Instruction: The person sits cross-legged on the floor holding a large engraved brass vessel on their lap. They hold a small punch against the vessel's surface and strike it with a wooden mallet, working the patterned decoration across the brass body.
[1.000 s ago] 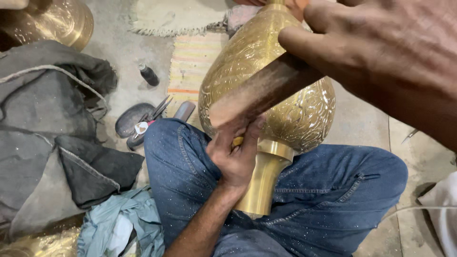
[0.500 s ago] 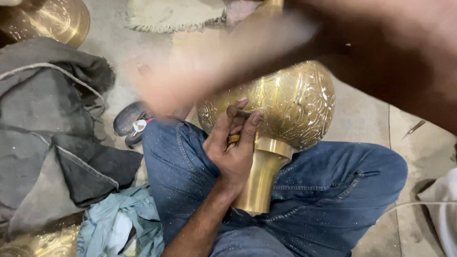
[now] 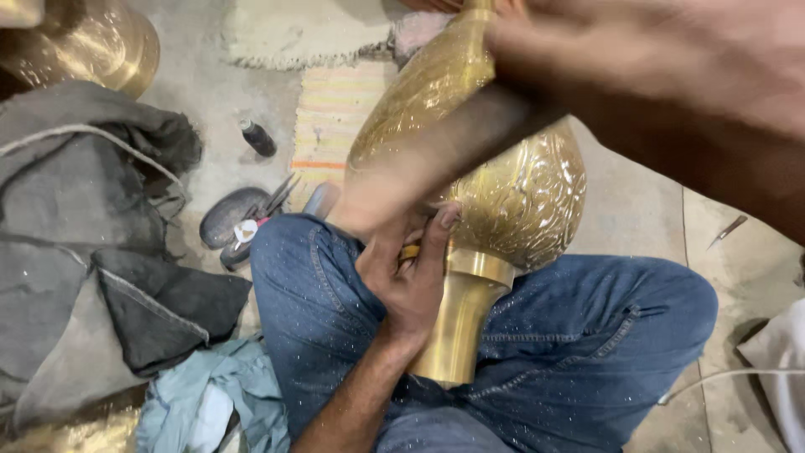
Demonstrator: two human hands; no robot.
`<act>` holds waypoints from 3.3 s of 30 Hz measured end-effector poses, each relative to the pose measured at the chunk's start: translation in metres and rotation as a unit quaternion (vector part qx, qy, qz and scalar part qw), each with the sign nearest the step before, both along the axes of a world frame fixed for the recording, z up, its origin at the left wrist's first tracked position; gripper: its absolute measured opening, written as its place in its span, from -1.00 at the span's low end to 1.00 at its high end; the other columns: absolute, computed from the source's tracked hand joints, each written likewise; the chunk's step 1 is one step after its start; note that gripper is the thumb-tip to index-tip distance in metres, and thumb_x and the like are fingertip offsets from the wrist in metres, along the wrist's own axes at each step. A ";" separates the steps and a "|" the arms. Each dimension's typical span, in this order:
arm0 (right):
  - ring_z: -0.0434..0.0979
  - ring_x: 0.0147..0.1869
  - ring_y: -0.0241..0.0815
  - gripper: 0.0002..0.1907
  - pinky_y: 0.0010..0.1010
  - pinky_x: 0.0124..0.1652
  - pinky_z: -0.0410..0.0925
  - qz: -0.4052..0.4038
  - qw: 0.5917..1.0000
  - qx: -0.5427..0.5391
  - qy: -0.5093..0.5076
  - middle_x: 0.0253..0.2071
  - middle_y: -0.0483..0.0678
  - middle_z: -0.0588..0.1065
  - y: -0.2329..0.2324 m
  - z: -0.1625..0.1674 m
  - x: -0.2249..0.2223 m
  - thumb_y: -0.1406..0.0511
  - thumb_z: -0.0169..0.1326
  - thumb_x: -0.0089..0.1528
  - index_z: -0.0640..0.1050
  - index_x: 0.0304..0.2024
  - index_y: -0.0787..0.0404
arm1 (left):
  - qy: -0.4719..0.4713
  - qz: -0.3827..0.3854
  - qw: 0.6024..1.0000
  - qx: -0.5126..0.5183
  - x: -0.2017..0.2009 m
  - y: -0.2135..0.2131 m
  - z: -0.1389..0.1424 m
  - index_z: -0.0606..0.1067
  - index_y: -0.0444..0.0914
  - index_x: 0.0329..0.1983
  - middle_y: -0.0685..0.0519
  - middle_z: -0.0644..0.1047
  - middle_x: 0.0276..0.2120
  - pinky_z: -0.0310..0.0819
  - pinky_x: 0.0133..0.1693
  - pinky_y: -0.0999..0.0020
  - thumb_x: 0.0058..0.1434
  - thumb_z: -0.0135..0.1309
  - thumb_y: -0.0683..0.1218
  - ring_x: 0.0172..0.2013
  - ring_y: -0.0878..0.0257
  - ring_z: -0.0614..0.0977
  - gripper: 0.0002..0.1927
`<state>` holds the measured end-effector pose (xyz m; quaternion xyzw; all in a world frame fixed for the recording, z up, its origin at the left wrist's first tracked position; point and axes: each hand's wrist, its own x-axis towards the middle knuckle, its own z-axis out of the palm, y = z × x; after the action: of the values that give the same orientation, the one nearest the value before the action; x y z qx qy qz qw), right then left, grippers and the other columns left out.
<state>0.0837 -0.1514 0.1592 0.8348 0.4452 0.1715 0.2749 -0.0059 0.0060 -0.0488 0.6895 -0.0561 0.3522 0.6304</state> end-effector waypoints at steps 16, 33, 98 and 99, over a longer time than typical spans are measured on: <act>0.59 -0.23 -0.22 -0.83 -0.39 -0.25 0.44 -0.030 1.000 -0.006 -0.005 -0.27 -0.09 0.52 -0.002 0.001 -0.007 0.29 0.09 0.37 0.51 0.01 0.13 | -0.012 -0.021 1.000 0.008 0.004 0.001 0.001 0.54 -0.37 0.06 -0.06 0.66 -0.07 0.73 -0.22 0.48 0.37 0.22 -0.25 -0.21 0.29 0.76 -0.77; 0.57 -0.25 -0.27 -0.78 -0.42 -0.25 0.44 -0.031 0.999 0.013 -0.006 -0.29 -0.11 0.51 -0.020 -0.009 -0.011 0.27 0.12 0.33 0.51 0.02 0.15 | 0.021 -0.027 0.999 0.033 -0.002 0.006 -0.001 0.55 -0.32 0.09 -0.02 0.67 -0.19 0.70 -0.21 0.43 0.37 0.27 -0.21 -0.25 0.28 0.74 -0.74; 0.61 -0.38 -0.10 -0.20 -0.26 -0.41 0.53 -0.416 0.692 0.506 0.304 -0.25 0.15 0.56 -0.095 -0.123 -0.026 0.07 0.35 0.15 0.36 0.30 0.30 | -0.012 0.015 0.977 -0.210 0.079 0.077 -0.063 0.44 -0.33 0.18 0.01 0.49 -0.02 0.55 0.24 0.30 0.63 -0.10 -0.13 0.07 0.26 0.55 -0.79; 0.61 -0.39 -0.09 -0.21 -0.25 -0.42 0.54 -0.423 0.665 0.519 0.330 -0.24 0.17 0.56 -0.101 -0.137 -0.026 0.08 0.33 0.16 0.36 0.31 0.31 | -0.013 0.014 0.984 -0.175 0.090 0.081 -0.072 0.44 -0.32 0.16 -0.01 0.50 0.04 0.46 0.30 0.30 0.64 -0.11 -0.11 0.15 0.23 0.54 -0.79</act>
<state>0.0577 -0.2523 0.0220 0.9428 -0.0549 -0.0468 -0.3253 0.0844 0.0866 -0.1206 0.5647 0.0080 0.3744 0.7355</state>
